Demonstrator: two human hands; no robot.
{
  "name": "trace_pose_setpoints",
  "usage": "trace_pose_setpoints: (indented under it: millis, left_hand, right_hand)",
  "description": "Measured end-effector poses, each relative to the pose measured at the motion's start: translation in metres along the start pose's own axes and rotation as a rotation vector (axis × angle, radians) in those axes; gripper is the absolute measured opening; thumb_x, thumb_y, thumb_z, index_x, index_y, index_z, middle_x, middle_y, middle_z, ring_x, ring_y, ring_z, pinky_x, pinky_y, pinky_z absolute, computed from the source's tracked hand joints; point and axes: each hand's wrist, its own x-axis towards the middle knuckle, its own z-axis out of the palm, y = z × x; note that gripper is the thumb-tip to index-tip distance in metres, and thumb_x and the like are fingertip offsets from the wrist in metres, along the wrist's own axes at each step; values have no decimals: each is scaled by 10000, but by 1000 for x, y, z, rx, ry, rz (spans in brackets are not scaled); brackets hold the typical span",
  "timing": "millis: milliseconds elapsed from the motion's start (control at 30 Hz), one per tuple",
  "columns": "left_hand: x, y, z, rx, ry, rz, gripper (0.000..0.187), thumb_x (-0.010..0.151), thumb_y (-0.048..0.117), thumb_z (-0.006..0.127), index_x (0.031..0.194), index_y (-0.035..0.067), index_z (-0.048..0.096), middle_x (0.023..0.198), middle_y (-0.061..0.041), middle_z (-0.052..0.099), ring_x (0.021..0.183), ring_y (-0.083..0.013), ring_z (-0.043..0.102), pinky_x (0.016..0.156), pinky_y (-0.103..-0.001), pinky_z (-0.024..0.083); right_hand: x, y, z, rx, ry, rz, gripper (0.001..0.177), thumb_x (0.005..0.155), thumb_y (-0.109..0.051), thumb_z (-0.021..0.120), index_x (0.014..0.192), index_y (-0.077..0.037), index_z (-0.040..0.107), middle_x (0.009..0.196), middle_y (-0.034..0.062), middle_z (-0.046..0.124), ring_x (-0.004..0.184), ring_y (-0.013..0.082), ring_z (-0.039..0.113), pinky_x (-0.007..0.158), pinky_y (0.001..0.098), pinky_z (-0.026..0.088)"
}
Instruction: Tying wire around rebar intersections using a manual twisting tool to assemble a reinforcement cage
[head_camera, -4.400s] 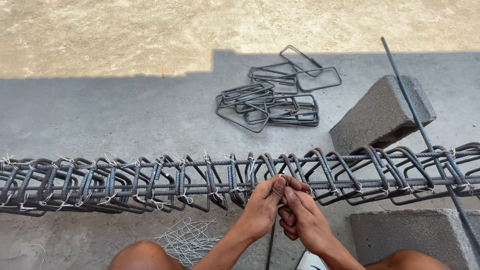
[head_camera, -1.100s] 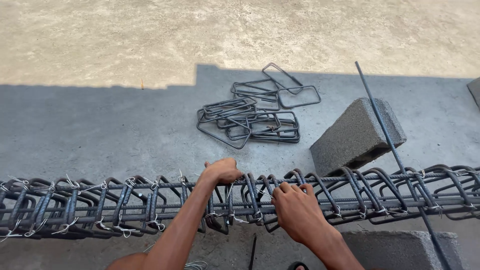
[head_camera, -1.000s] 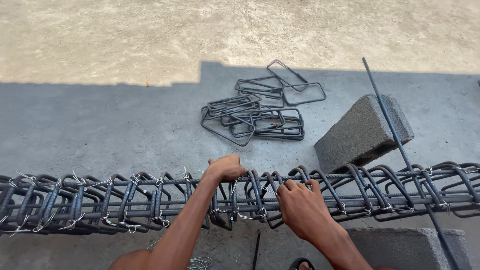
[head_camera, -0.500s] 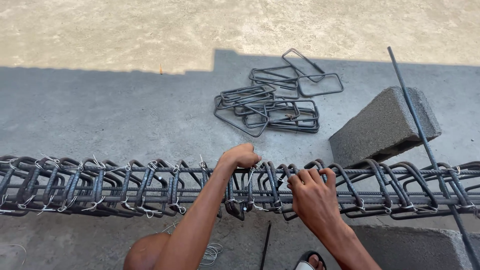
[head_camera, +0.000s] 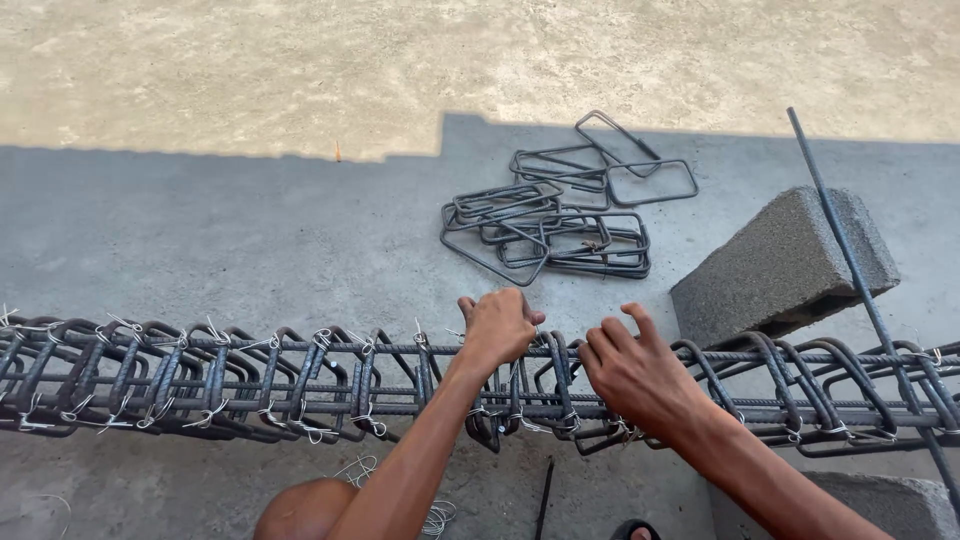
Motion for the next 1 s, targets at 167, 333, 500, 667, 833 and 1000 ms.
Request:
trace_pose_setpoints:
  millis: [167, 333, 500, 667, 833, 1000]
  left_hand:
    - [-21, 2, -11, -176, 38, 16, 334, 920, 456, 615, 943, 149, 745, 1000, -160, 755, 1145, -408, 671, 1055, -578, 307]
    - [-16, -15, 3, -290, 84, 38, 99, 838, 261, 727, 883, 191, 780, 813, -66, 763, 1009, -373, 719, 985, -509, 390]
    - [-7, -8, 22, -339, 205, 22, 42, 807, 247, 736, 785, 240, 771, 706, -33, 727, 909, -369, 723, 908, -465, 466]
    - [-27, 15, 17, -392, 328, 100, 25, 753, 131, 767, 732, 124, 756, 673, -123, 700, 841, -420, 706, 839, -478, 518]
    - [-53, 19, 1, -589, 311, 159, 25, 760, 100, 781, 748, 121, 777, 712, -154, 731, 817, -411, 727, 748, -436, 560]
    - [-79, 30, -23, -661, 233, 157, 112, 795, 33, 761, 874, 90, 815, 746, -95, 777, 670, -208, 699, 609, -291, 536]
  right_hand:
    - [-5, 6, 3, -42, 61, -152, 100, 875, -92, 574, 783, -75, 610, 761, 131, 546, 833, 331, 582, 1036, 583, 384]
    - [-11, 0, -5, -55, 7, -133, 94, 872, -68, 590, 794, -44, 636, 760, 149, 563, 831, 337, 587, 1042, 585, 382]
    - [6, 5, 1, -62, 69, -178, 87, 836, -45, 574, 770, -53, 630, 727, 129, 546, 799, 327, 588, 1054, 581, 393]
    - [35, 3, -2, -23, 169, -275, 85, 773, -20, 566, 712, -47, 618, 675, 130, 533, 744, 330, 584, 1060, 572, 410]
    - [33, 4, -16, 88, 159, -243, 78, 765, -34, 602, 696, -18, 635, 640, 135, 537, 685, 324, 593, 1074, 583, 407]
    - [-1, -17, -22, 798, -5, 393, 230, 809, -176, 784, 1024, -107, 735, 711, 27, 712, 660, 213, 689, 1111, 459, 473]
